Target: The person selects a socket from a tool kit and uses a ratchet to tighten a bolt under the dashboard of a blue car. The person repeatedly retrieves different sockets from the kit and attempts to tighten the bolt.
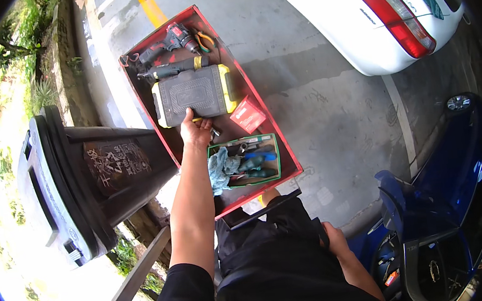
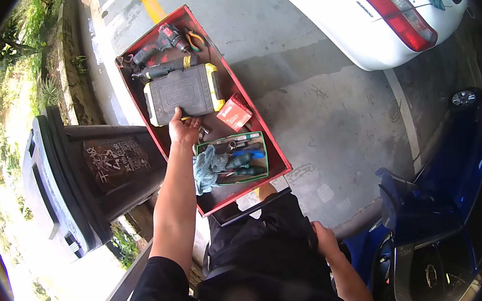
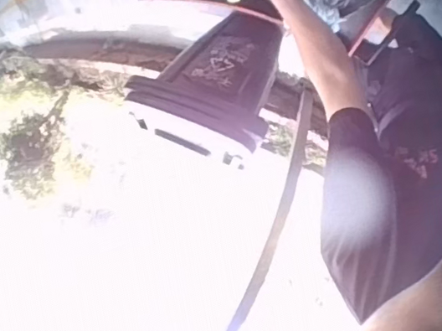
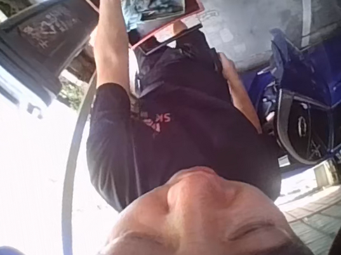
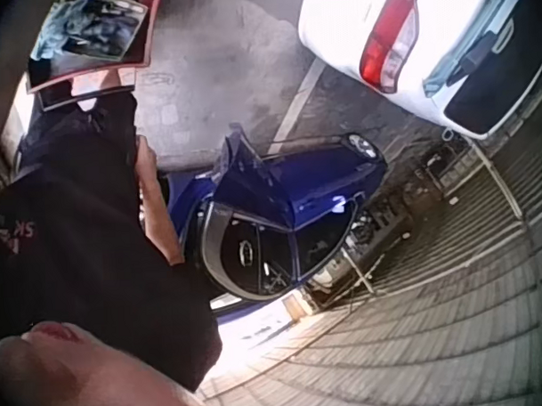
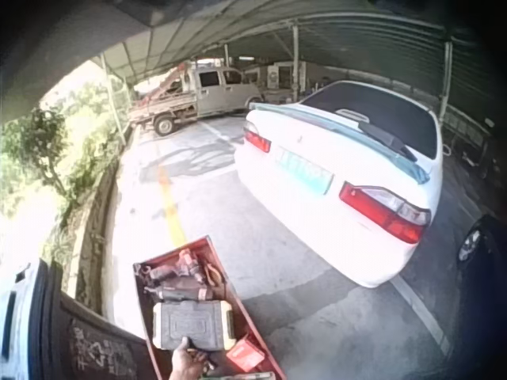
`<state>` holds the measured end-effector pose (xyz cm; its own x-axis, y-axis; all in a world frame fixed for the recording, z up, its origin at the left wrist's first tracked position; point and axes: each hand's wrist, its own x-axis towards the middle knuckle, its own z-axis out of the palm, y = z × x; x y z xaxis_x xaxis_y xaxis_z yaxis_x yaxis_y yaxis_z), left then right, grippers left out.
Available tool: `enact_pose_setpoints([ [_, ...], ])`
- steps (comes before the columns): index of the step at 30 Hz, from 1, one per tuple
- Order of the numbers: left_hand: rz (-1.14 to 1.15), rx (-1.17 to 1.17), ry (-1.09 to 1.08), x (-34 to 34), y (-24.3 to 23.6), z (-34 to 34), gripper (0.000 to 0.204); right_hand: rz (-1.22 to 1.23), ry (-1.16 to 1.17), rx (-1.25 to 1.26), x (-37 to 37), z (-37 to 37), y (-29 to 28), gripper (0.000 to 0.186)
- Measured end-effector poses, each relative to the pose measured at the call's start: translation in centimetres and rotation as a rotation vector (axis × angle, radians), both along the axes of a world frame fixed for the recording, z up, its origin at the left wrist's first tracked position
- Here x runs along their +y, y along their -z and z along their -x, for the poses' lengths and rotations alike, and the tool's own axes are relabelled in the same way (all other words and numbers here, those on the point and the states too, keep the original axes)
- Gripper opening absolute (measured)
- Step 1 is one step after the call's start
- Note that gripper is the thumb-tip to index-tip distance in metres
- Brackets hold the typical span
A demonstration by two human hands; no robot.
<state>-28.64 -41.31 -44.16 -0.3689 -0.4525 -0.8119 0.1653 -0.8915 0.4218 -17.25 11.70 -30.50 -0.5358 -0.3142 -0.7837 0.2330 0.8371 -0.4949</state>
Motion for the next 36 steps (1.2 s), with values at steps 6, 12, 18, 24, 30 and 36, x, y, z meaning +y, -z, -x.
enact_pose_setpoints([
  [6,0.136,-0.193,0.116,-0.2,0.3,-0.8,0.062,0.081,0.021,0.097,-2.4,-2.1,0.4,0.034],
  [12,0.222,-0.009,0.238,0.2,0.4,-3.5,0.03,0.054,0.041,-0.075,-4.9,-3.1,-2.5,0.03],
  [18,0.334,-0.288,0.401,-0.8,0.5,-5.8,0.034,-0.194,-0.566,0.106,-8.7,0.3,-0.9,0.036],
  [24,0.77,-0.606,0.309,-2.9,-0.5,-5.1,0.051,0.257,-0.122,0.48,-24.1,12.2,-1.2,0.03],
  [30,0.139,-0.366,0.091,-6.0,-6.3,-2.1,0.036,-0.195,-0.503,0.959,-39.9,21.8,2.2,0.067],
  [36,0.142,-0.427,0.086,-5.9,-8.6,-2.9,0.037,-0.353,-0.574,0.721,-42.5,21.1,3.1,0.077],
])
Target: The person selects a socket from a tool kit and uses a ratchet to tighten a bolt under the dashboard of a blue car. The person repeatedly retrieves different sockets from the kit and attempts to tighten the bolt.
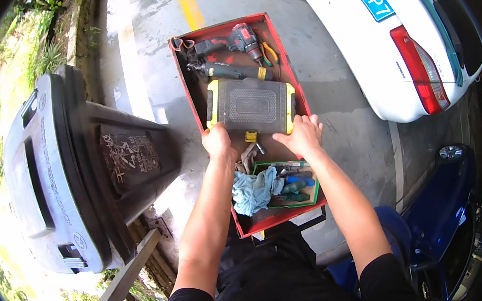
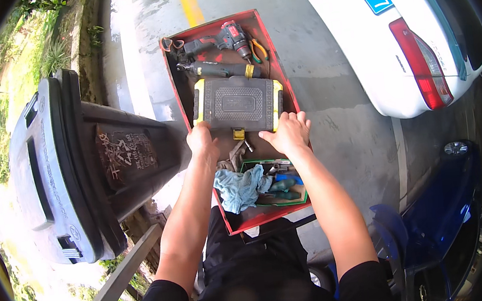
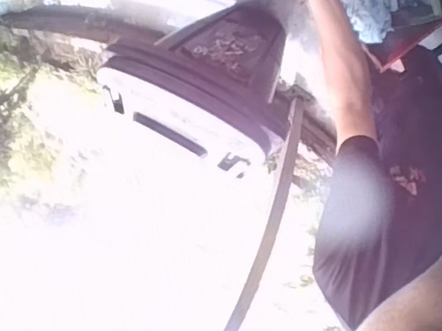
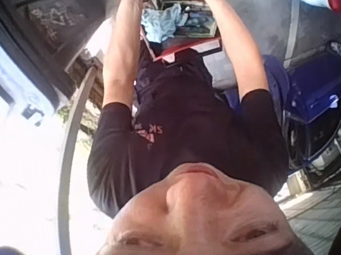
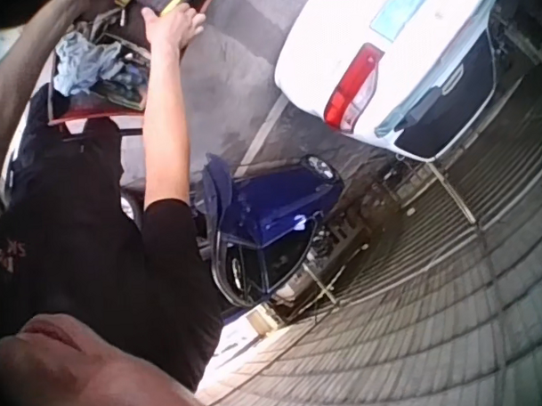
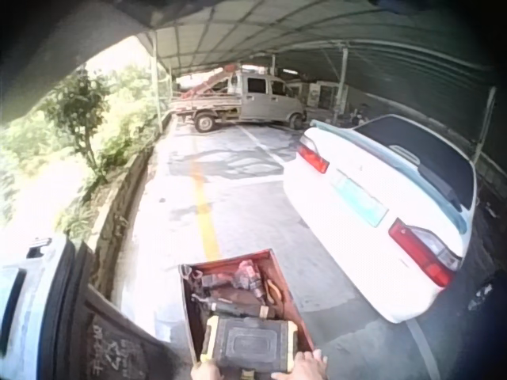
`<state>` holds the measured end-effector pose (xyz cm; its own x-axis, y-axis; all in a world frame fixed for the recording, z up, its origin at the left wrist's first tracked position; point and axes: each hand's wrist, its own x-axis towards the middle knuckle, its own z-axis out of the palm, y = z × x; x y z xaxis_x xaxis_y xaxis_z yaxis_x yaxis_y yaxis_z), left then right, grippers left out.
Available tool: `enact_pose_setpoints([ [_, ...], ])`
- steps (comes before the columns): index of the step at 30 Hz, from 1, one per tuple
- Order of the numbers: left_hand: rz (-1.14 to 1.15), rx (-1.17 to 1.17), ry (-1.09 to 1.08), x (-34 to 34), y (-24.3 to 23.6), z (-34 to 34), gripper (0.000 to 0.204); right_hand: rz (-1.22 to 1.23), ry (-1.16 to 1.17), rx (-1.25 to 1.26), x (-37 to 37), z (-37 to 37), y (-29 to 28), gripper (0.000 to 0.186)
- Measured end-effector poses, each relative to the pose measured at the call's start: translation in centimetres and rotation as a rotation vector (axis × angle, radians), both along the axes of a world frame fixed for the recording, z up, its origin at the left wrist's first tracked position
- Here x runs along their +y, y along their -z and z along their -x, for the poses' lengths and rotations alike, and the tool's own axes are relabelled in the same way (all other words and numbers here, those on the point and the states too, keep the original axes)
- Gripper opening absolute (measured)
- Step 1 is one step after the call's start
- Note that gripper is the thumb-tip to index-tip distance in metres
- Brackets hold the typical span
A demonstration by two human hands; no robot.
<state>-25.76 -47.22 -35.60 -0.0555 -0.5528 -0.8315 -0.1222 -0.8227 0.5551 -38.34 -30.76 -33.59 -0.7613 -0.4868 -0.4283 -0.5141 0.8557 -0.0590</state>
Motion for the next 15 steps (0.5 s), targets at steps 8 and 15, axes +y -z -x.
enact_pose_setpoints([
  [8,0.118,0.259,-0.088,-3.5,-1.9,-0.1,0.021,0.649,-0.104,0.144,0.7,2.8,-0.7,0.068],
  [15,1.263,-0.165,0.868,-2.4,3.8,-2.8,0.016,0.833,-0.166,-0.097,-2.8,10.2,-2.4,0.042],
])
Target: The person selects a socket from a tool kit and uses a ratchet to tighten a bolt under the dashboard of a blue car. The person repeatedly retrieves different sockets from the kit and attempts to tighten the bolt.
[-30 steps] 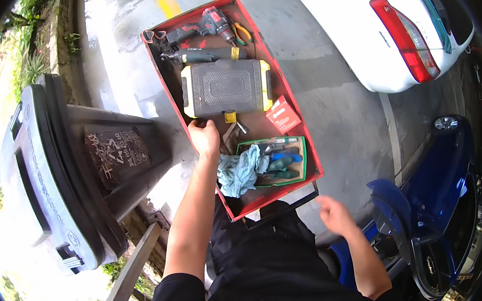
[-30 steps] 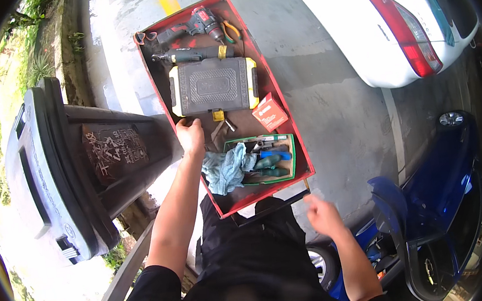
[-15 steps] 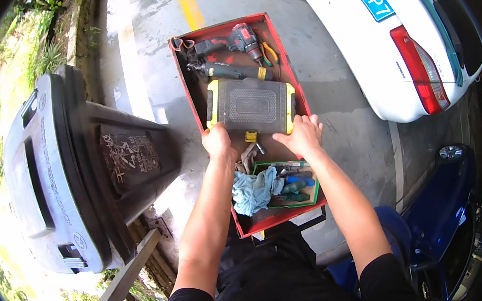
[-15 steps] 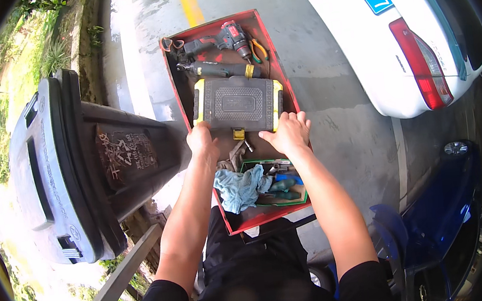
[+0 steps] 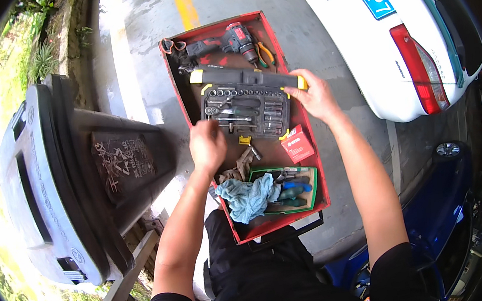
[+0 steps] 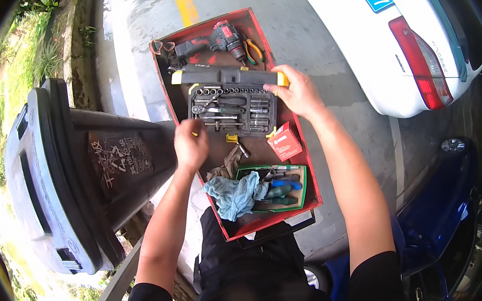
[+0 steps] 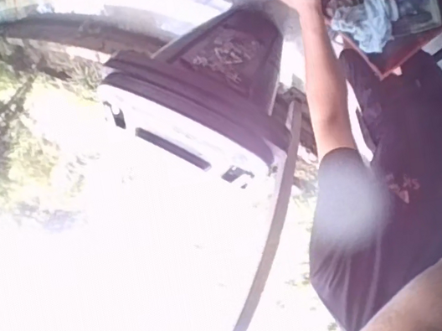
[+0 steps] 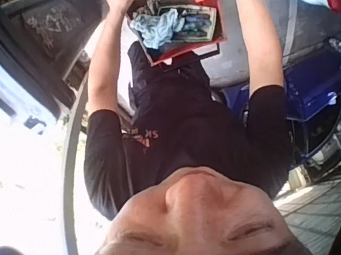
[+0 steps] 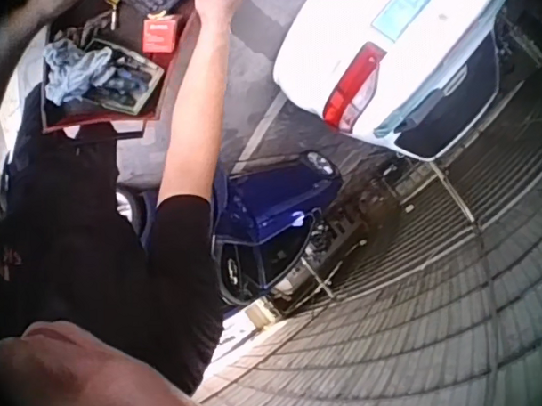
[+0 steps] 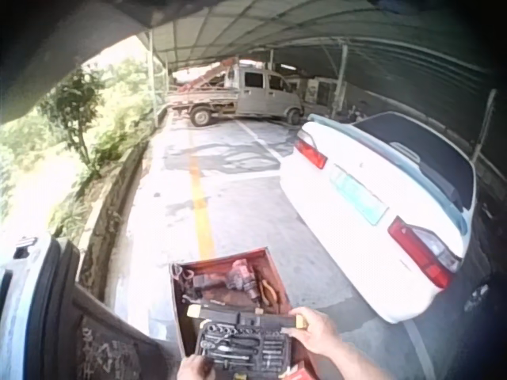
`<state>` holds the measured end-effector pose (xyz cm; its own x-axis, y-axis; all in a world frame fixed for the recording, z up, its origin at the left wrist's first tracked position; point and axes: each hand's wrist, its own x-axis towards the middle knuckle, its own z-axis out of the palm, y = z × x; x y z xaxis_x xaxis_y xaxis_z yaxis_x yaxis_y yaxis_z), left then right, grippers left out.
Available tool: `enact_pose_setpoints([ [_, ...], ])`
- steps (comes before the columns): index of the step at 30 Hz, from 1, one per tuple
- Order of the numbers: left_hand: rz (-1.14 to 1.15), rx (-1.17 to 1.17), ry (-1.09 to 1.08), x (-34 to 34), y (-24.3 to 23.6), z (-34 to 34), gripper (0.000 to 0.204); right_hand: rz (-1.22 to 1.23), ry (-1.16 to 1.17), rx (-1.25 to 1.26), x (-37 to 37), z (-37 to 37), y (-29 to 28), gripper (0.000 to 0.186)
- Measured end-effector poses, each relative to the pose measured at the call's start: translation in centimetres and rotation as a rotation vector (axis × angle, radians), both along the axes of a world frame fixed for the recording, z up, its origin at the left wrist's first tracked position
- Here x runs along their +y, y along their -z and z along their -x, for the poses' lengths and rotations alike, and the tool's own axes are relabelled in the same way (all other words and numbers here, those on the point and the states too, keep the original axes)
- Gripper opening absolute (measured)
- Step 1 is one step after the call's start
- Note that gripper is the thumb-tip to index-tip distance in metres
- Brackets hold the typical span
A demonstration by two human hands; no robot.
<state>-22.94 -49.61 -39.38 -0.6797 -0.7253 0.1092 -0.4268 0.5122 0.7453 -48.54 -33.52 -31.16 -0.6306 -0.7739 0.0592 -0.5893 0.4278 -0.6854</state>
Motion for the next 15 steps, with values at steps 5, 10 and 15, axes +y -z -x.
enact_pose_setpoints([
  [5,0.396,-0.283,0.352,3.4,1.5,-1.8,0.018,-0.036,0.055,-0.089,-0.7,3.8,1.3,0.044],
  [10,0.559,-0.203,0.296,3.8,1.7,-1.5,0.019,-0.079,0.149,-0.214,1.6,5.0,4.7,0.05],
  [15,0.559,-0.26,0.521,3.3,1.1,-2.4,0.016,-0.015,0.394,-0.506,2.2,2.9,5.7,0.051],
])
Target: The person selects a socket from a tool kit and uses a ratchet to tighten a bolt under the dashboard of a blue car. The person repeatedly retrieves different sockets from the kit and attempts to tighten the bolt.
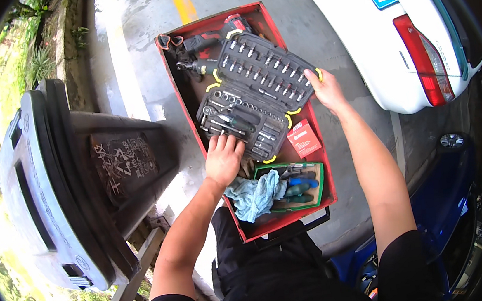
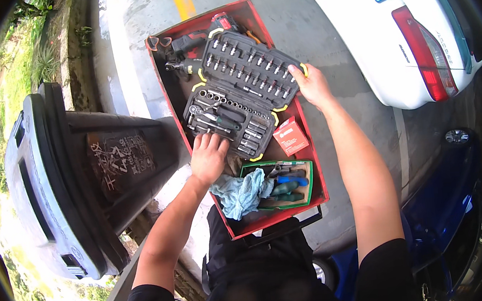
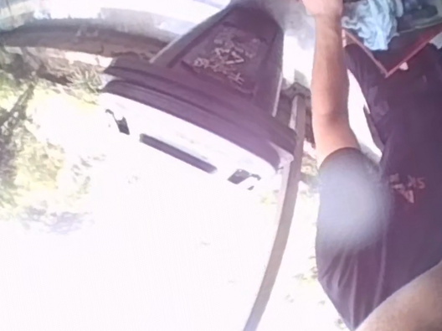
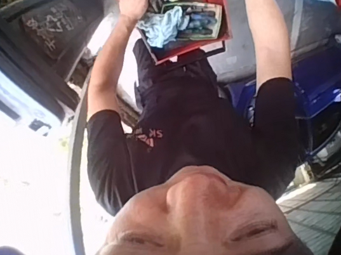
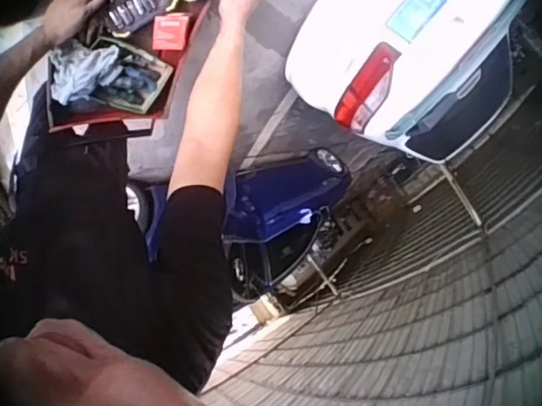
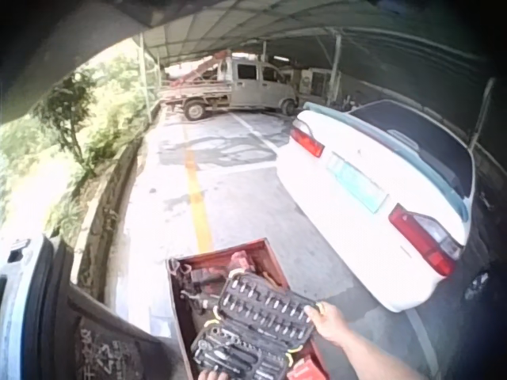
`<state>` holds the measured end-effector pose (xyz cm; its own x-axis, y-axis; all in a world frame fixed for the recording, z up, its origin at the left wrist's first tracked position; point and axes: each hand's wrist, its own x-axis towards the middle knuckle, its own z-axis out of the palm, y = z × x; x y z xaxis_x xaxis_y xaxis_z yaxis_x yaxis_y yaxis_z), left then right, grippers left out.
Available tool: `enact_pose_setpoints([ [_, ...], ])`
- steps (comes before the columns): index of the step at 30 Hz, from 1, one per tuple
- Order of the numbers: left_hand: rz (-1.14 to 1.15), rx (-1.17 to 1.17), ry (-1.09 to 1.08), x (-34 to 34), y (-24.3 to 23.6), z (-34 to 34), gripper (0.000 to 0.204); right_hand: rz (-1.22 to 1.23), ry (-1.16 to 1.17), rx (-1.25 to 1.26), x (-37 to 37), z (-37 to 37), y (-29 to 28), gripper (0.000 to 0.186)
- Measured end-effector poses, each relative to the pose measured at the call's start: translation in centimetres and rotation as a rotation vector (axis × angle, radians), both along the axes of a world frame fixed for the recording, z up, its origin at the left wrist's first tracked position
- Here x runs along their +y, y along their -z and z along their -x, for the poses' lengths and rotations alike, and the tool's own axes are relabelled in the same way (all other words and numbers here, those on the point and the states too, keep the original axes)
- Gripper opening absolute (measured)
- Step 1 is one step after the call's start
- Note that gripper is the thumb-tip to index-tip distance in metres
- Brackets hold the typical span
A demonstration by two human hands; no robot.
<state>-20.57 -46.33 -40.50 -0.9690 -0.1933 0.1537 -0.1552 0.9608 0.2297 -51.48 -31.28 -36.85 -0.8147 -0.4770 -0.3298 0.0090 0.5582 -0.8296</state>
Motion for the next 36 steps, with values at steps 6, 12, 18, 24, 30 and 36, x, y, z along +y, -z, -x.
enact_pose_setpoints([
  [6,-0.01,0.031,0.107,0.2,0.3,0.1,0.015,-0.119,0.006,0.28,0.4,-0.1,2.7,0.044],
  [12,-0.15,-0.026,0.087,-0.4,-0.3,1.0,0.019,-0.037,0.177,0.276,1.9,-3.0,5.8,0.048],
  [18,-0.411,0.101,-0.063,-2.0,-1.5,7.2,0.017,0.052,0.221,0.351,3.1,-5.0,7.1,0.046],
  [24,-0.566,0.241,-0.319,-2.4,-2.3,16.6,0.017,-0.04,0.232,0.469,2.7,-5.4,6.6,0.041],
  [30,-0.563,0.253,-0.373,-1.5,-0.6,17.2,0.017,-0.059,0.271,0.434,2.8,-5.4,7.0,0.04],
  [36,-0.372,0.4,-0.479,-5.8,-0.6,17.8,0.018,-0.132,0.264,0.401,2.7,-5.3,6.9,0.042],
])
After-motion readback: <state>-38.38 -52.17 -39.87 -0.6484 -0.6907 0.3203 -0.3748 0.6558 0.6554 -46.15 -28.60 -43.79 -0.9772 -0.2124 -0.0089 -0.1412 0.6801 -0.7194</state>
